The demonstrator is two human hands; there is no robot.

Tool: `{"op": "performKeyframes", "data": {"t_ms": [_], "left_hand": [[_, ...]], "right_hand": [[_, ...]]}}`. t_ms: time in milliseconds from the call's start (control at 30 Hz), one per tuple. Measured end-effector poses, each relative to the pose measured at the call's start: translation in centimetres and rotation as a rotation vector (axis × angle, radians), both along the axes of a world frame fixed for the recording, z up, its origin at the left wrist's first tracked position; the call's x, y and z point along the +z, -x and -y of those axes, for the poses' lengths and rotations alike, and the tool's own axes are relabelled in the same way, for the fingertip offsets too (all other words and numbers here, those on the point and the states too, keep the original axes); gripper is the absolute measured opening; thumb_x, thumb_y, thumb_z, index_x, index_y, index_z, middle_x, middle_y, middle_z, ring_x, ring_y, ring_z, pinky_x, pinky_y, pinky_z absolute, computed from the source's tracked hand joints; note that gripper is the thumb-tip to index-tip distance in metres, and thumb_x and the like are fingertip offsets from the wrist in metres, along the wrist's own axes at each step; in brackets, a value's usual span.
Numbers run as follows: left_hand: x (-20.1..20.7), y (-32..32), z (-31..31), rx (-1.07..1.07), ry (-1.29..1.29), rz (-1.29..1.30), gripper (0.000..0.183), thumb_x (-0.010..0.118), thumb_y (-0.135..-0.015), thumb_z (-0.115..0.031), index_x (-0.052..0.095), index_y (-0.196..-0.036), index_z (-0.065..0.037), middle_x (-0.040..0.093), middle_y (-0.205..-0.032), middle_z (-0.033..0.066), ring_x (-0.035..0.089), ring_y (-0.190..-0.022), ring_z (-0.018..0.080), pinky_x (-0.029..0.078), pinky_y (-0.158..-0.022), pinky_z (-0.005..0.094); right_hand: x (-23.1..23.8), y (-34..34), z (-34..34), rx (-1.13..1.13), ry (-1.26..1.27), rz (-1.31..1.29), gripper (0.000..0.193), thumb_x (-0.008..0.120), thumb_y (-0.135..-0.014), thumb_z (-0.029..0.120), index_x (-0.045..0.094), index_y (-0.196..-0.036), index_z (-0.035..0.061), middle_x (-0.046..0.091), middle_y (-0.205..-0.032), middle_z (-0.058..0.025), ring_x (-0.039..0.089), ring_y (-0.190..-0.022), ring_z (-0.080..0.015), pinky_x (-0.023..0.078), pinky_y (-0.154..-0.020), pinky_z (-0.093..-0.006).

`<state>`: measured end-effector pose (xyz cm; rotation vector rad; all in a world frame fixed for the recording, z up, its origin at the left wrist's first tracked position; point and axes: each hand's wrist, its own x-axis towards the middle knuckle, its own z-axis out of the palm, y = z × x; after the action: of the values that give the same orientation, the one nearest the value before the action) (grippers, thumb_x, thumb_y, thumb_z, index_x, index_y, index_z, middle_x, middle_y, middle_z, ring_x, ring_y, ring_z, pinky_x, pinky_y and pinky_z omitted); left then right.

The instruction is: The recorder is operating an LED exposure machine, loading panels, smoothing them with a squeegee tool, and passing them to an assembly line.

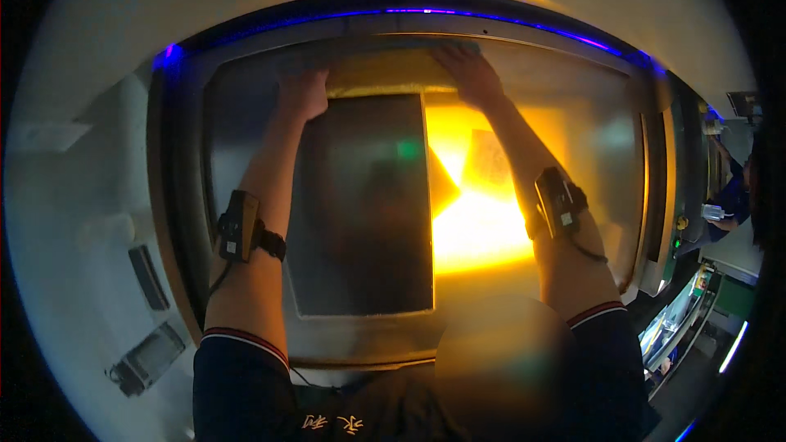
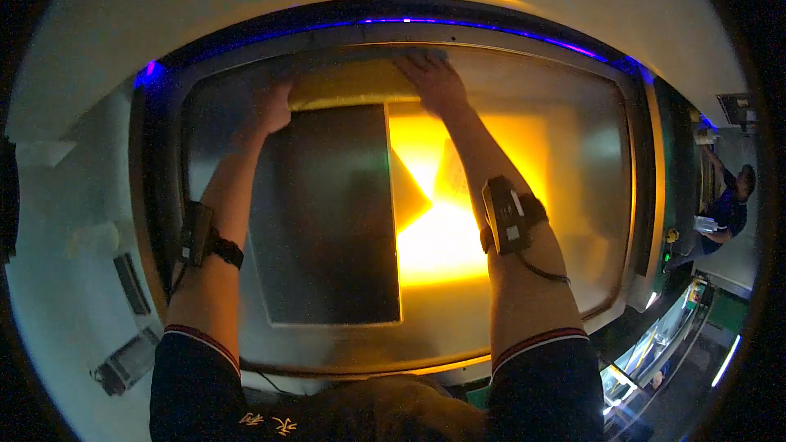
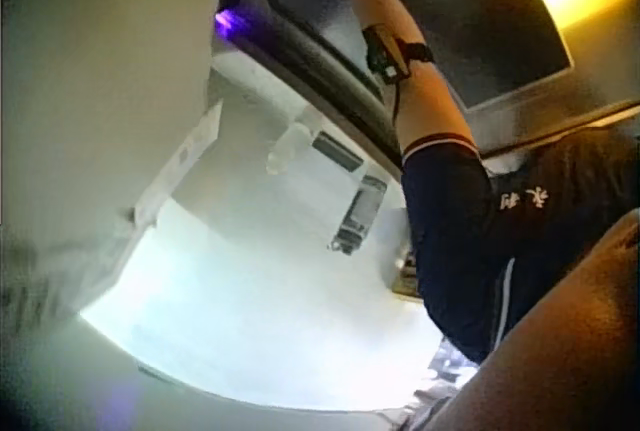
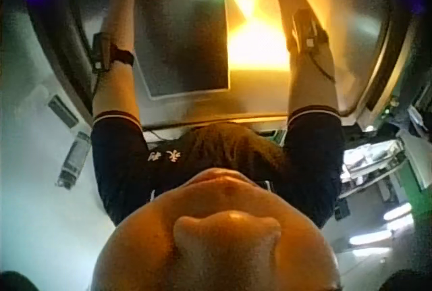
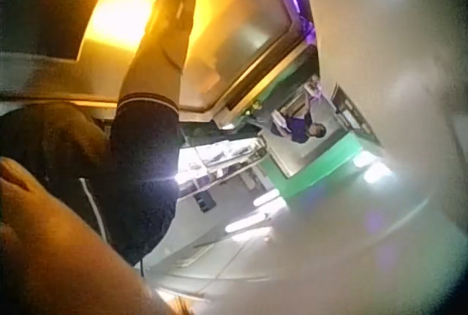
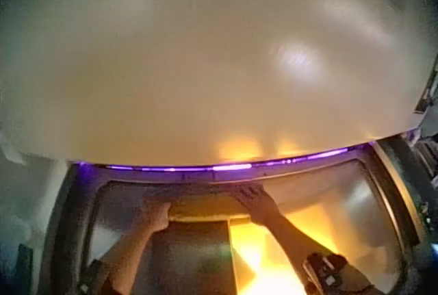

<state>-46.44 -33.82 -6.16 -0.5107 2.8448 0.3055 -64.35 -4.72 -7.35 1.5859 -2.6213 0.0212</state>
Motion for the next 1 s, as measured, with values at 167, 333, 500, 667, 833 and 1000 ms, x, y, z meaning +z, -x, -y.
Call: {"op": "performKeyframes", "data": {"t_ms": [167, 333, 500, 667, 833, 1000], "left_hand": [[-0.4, 3.1, 0.9, -0.007, 0.133, -0.086, 0.065, 0.067, -0.075, -0.010, 0.049, -0.137, -0.021, 0.060, -0.128, 0.0093, 0.045, -0.129, 0.0327, 0.032, -0.105, 0.0627], [3.4, -4.7, -5.8, -0.041, -0.030, -0.210, 0.065, 0.060, -0.079, 0.003, 0.047, -0.139, -0.016, 0.054, -0.136, 0.0098, 0.046, -0.129, 0.0348, 0.030, -0.110, 0.0568], [8.5, -17.4, -19.2, -0.043, -0.187, 0.025, 0.048, 0.061, -0.084, -0.006, 0.054, -0.132, -0.012, 0.059, -0.125, 0.0180, 0.054, -0.116, 0.0395, 0.042, -0.097, 0.0502], [12.4, -37.4, -32.9, -0.243, -0.193, 0.438, 0.090, 0.077, -0.066, -0.016, 0.038, -0.147, -0.019, 0.037, -0.153, 0.0064, 0.033, -0.137, 0.0465, 0.029, -0.112, 0.0583], [7.3, -43.0, -33.1, -0.224, -0.192, 0.371, 0.097, 0.077, -0.063, -0.009, 0.034, -0.150, -0.021, 0.034, -0.156, -0.0014, 0.030, -0.140, 0.0445, 0.030, -0.112, 0.0586], [8.1, -38.8, -38.8, 0.039, -0.396, 0.380, 0.086, 0.070, -0.064, 0.001, 0.044, -0.144, -0.015, 0.048, -0.146, 0.0096, 0.045, -0.134, 0.0313, 0.041, -0.108, 0.0420]], "right_hand": [[0.5, 3.2, 0.7, -0.038, 0.045, 0.018, 0.076, 0.052, -0.076, -0.003, 0.040, -0.146, 0.0231, 0.041, -0.150, -0.0077, 0.042, -0.133, -0.0320, 0.037, -0.110, -0.0432], [-0.2, -5.3, -4.4, -0.094, 0.042, 0.054, 0.073, 0.060, -0.076, -0.003, 0.045, -0.142, 0.0244, 0.041, -0.150, -0.0085, 0.044, -0.133, -0.0309, 0.037, -0.110, -0.0481], [-0.7, -19.9, -18.1, -0.131, 0.188, 0.256, 0.049, 0.053, -0.076, -0.004, 0.062, -0.123, 0.0108, 0.061, -0.123, -0.0149, 0.052, -0.119, -0.0326, 0.041, -0.102, -0.0447], [6.3, -38.7, -34.0, 0.153, -0.207, 0.517, 0.065, 0.067, -0.082, 0.024, 0.043, -0.142, 0.0212, 0.046, -0.143, -0.0109, 0.049, -0.126, -0.0347, 0.038, -0.104, -0.0547], [7.2, -41.4, -35.8, 0.115, -0.120, 0.572, 0.073, 0.065, -0.083, 0.027, 0.035, -0.149, 0.0236, 0.037, -0.152, -0.0116, 0.040, -0.137, -0.0360, 0.032, -0.111, -0.0537], [2.8, -36.4, -38.4, 0.069, -0.167, 0.666, 0.062, 0.062, -0.082, 0.020, 0.047, -0.142, 0.0321, 0.055, -0.138, -0.0055, 0.056, -0.121, -0.0303, 0.043, -0.099, -0.0504]]}}
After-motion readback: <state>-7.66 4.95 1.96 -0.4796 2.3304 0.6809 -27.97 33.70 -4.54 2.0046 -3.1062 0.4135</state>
